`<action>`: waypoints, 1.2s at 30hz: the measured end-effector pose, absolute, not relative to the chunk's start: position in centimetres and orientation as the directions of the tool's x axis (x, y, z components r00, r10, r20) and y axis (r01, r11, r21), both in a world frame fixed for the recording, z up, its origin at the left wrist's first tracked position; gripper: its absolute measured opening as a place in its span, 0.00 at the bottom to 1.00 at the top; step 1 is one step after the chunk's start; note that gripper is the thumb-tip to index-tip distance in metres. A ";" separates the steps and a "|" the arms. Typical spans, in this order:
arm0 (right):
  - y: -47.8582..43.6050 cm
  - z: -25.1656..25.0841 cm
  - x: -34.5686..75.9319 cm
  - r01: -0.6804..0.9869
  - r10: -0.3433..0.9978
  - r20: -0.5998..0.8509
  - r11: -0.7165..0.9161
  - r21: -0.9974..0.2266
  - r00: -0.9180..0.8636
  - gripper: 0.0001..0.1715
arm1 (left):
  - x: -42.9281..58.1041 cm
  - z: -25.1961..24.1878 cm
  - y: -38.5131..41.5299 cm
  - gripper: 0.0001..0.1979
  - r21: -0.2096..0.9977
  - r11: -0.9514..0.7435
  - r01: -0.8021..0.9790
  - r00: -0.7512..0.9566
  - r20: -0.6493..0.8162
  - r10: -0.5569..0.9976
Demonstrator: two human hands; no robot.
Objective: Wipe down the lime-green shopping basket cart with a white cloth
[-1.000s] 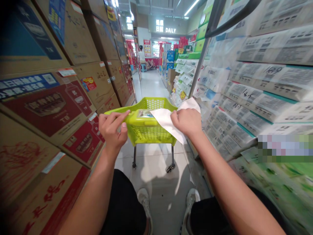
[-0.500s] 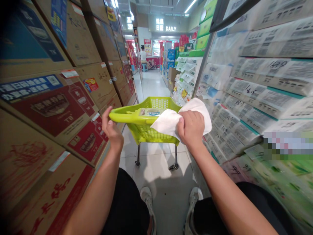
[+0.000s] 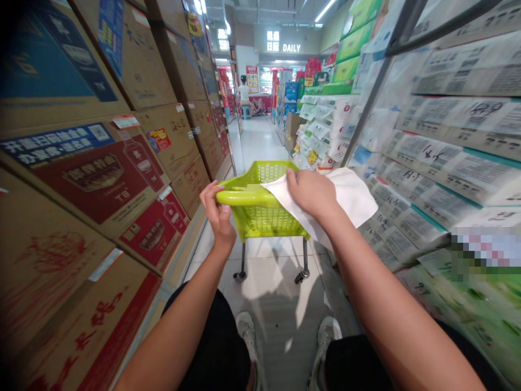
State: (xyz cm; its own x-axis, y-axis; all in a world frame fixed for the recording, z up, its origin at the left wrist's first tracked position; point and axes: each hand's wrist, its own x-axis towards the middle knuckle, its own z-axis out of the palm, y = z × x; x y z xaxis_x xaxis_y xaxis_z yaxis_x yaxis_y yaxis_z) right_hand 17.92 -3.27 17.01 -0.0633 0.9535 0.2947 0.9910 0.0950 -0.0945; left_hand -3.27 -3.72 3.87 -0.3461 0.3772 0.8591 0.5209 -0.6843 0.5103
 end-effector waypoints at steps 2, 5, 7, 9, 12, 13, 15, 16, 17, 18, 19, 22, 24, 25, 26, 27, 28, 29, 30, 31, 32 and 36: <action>-2.4 17.3 17.4 0.979 0.948 0.278 0.184 -0.082 -0.155 0.42 | -2.7 3.9 -3.8 0.26 0.503 -0.687 0.525 -0.334 0.864 0.376; -1.5 17.3 15.4 0.909 0.895 0.266 0.399 -0.117 -0.358 0.35 | -2.2 3.8 -4.0 0.27 0.496 -0.686 0.532 -0.325 0.868 0.375; -1.3 17.4 13.7 0.790 0.795 0.278 0.592 -0.158 -0.539 0.29 | -2.1 3.7 -3.9 0.27 0.486 -0.700 0.524 -0.309 0.874 0.375; -1.1 17.7 12.5 0.670 0.684 0.322 0.722 -0.173 -0.654 0.27 | -2.3 3.6 -3.9 0.30 0.460 -0.728 0.509 -0.276 0.888 0.368; -1.0 18.8 12.9 0.694 0.670 0.410 0.711 -0.114 -0.619 0.30 | -2.9 3.5 -3.6 0.34 0.428 -0.748 0.507 -0.232 0.904 0.359; -1.0 19.3 13.6 0.744 0.707 0.405 0.662 -0.092 -0.580 0.32 | -3.0 3.5 -3.5 0.34 0.424 -0.744 0.516 -0.227 0.905 0.359; -1.3 19.8 15.3 0.826 0.802 0.290 0.560 -0.066 -0.522 0.36 | -3.3 3.6 -3.4 0.31 0.415 -0.725 0.550 -0.226 0.909 0.350; -1.6 19.8 16.2 0.848 0.837 0.211 0.527 -0.059 -0.505 0.38 | -3.4 3.6 -3.3 0.29 0.403 -0.713 0.573 -0.227 0.915 0.334; -1.9 19.6 16.9 0.858 0.853 0.151 0.511 -0.052 -0.499 0.40 | -3.6 3.7 -3.3 0.27 0.385 -0.701 0.601 -0.226 0.923 0.313; -2.3 19.3 17.5 0.858 0.854 0.129 0.512 -0.040 -0.503 0.41 | -3.7 3.8 -3.3 0.24 0.364 -0.687 0.629 -0.223 0.931 0.290; -2.7 18.8 17.9 0.852 0.845 0.145 0.523 -0.020 -0.515 0.41 | -4.0 3.9 -3.4 0.22 0.342 -0.676 0.653 -0.211 0.939 0.271; -3.7 17.3 18.4 0.833 0.790 0.280 0.548 0.074 -0.545 0.38 | -4.8 4.3 -3.7 0.20 0.279 -0.677 0.681 -0.114 0.954 0.278; -4.2 16.7 18.4 0.828 0.772 0.313 0.551 0.104 -0.553 0.38 | -5.3 4.8 -4.2 0.21 0.242 -0.705 0.666 -0.034 0.955 0.295; -4.4 16.6 18.4 0.828 0.770 0.318 0.551 0.105 -0.553 0.38 | -5.5 5.2 -4.4 0.20 0.225 -0.717 0.660 -0.004 0.955 0.296; -4.5 16.6 18.4 0.827 0.769 0.322 0.553 0.099 -0.553 0.38 | -5.7 5.5 -4.7 0.18 0.214 -0.722 0.658 0.015 0.955 0.296; -4.5 16.6 18.4 0.825 0.768 0.323 0.558 0.089 -0.553 0.38 | -5.8 5.9 -5.1 0.15 0.210 -0.720 0.662 0.021 0.954 0.298; -4.5 16.7 18.4 0.824 0.768 0.326 0.561 0.075 -0.552 0.38 | -5.9 6.2 -5.4 0.13 0.212 -0.714 0.668 0.017 0.954 0.299; -4.4 16.8 18.5 0.826 0.771 0.327 0.561 0.057 -0.547 0.38 | -5.9 6.5 -5.8 0.12 0.218 -0.707 0.673 0.001 0.955 0.296; -4.3 17.0 18.7 0.831 0.780 0.325 0.555 0.035 -0.535 0.38 | -6.0 6.7 -6.1 0.12 0.218 -0.700 0.680 -0.020 0.960 0.280; -4.2 17.1 19.0 0.842 0.796 0.317 0.540 0.012 -0.515 0.38 | -6.0 6.8 -6.5 0.12 0.205 -0.693 0.691 -0.037 0.968 0.250; -4.0 17.2 19.4 0.857 0.819 0.299 0.516 -0.009 -0.490 0.38 | -6.1 7.0 -6.8 0.12 0.174 -0.686 0.706 -0.045 0.978 0.203; -2.9 18.0 21.8 0.919 0.911 0.150 0.393 -0.035 -0.384 0.41 | -6.0 7.2 -7.5 0.08 -0.037 -0.673 0.739 0.076 0.997 0.029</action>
State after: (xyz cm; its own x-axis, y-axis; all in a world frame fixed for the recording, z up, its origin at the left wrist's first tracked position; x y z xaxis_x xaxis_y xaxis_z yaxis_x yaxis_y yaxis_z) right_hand 21.80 -2.90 17.98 -0.3844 0.9110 0.1496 0.9187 0.3934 -0.0354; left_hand -5.99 -7.54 7.18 0.0761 0.0291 0.9967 0.7390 -0.6727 -0.0368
